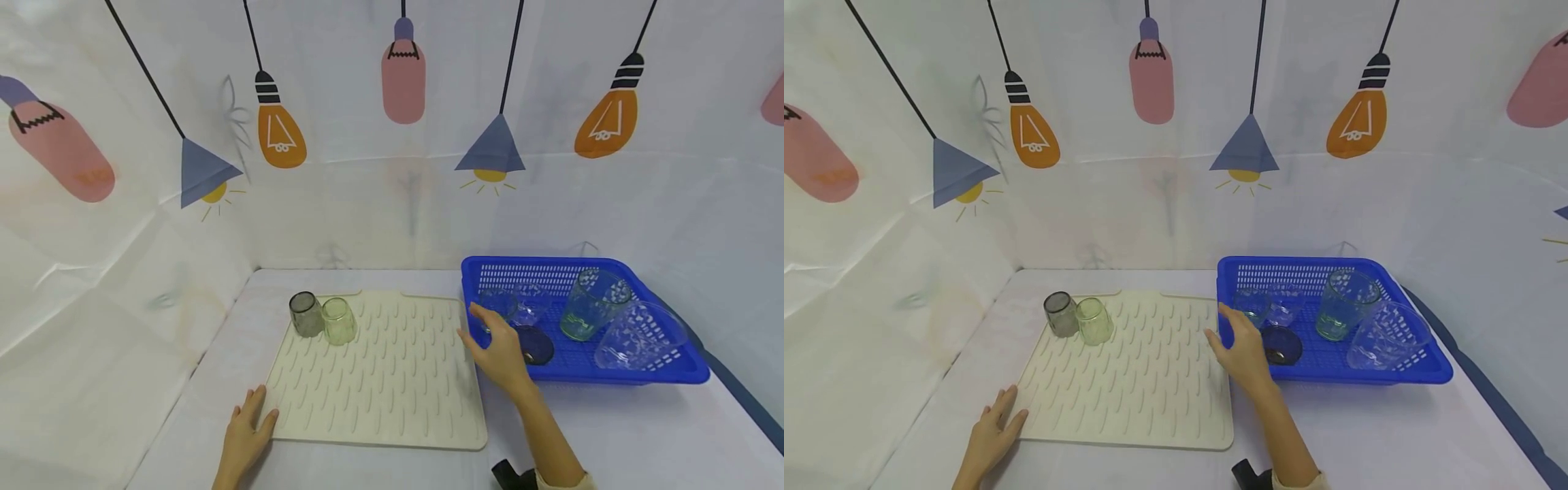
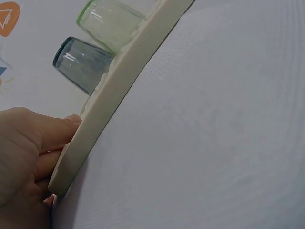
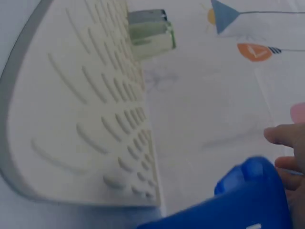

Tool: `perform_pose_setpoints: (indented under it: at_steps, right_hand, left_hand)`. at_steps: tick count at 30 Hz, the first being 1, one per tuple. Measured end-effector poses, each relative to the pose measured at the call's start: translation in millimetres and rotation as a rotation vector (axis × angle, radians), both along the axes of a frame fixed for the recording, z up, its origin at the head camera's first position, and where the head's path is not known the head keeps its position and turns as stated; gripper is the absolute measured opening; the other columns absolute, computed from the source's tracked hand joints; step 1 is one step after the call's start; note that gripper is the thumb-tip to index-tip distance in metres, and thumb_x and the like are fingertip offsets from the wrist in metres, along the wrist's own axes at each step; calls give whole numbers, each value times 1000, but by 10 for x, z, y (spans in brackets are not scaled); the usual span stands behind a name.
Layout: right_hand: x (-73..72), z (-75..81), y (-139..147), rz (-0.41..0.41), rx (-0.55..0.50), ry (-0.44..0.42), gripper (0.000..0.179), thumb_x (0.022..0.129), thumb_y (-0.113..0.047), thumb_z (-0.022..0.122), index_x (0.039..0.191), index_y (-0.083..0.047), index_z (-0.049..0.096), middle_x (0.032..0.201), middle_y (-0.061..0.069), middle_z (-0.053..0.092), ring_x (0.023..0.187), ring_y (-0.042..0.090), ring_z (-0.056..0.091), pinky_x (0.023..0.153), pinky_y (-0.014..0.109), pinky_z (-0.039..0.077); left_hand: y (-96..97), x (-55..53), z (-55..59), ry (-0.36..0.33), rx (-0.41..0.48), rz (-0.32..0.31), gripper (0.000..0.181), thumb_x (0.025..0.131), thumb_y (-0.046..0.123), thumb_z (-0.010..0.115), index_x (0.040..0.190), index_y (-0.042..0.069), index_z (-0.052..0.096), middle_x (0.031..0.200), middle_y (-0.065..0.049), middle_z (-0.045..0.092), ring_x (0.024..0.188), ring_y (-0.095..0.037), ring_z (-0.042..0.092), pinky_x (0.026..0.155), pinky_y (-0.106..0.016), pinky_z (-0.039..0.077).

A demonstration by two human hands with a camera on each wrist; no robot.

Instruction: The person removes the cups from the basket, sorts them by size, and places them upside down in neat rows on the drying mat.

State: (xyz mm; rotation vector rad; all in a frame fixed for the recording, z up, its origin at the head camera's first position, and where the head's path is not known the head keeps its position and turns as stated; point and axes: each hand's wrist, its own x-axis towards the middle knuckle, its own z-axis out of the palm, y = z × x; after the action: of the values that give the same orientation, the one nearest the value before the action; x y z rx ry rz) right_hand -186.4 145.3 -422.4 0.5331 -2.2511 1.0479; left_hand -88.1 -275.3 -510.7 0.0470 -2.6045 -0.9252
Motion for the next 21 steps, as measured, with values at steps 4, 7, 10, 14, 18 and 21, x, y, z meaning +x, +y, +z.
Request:
perform_pose_setpoints:
  at_steps: [4, 7, 10, 14, 18, 21]
  right_hand:
    - [29, -7, 278, -77, 34, -68, 53, 74, -4, 77, 119, 14, 55, 111, 27, 62, 102, 42, 60, 85, 54, 51]
    - [40, 26, 450, -123, 92, -168, 57, 77, -8, 76, 123, 14, 51, 117, 31, 58, 107, 46, 55, 88, 59, 47]
    - [44, 78, 599, -150, 144, -294, 61, 81, -15, 74, 128, 13, 47, 124, 33, 52, 114, 49, 48, 92, 62, 42]
    - [36, 123, 781, -176, 193, -439, 69, 85, -27, 71, 133, 12, 42, 131, 36, 44, 121, 53, 39, 95, 66, 37]
    - [15, 149, 901, -179, 264, -527, 75, 86, -36, 68, 134, 14, 39, 132, 39, 40, 121, 56, 35, 95, 68, 35]
    - [-9, 170, 938, -155, 321, -579, 81, 85, -41, 68, 134, 16, 38, 131, 41, 40, 119, 58, 36, 93, 68, 37]
  left_hand:
    - [1, 1, 17, -9, 3, -4, 52, 80, 1, 67, 122, -21, 46, 124, -40, 45, 117, -57, 39, 99, -69, 23]
    - [7, 3, 40, -15, 8, -7, 52, 80, 1, 67, 122, -22, 45, 124, -40, 45, 117, -57, 39, 99, -69, 23]
    - [15, 5, 62, -22, 9, -4, 52, 80, 1, 67, 122, -22, 45, 124, -40, 45, 117, -57, 38, 99, -70, 24]
    - [26, 10, 75, -27, 13, -1, 52, 80, 1, 66, 122, -22, 45, 124, -40, 45, 117, -57, 38, 99, -69, 23]
    - [26, 1, 50, -34, 4, 5, 52, 80, 2, 66, 122, -22, 45, 124, -39, 45, 117, -57, 39, 100, -69, 23]
    - [18, -6, 36, -34, 3, 4, 52, 81, 2, 66, 122, -22, 45, 124, -39, 45, 118, -57, 39, 100, -69, 23]
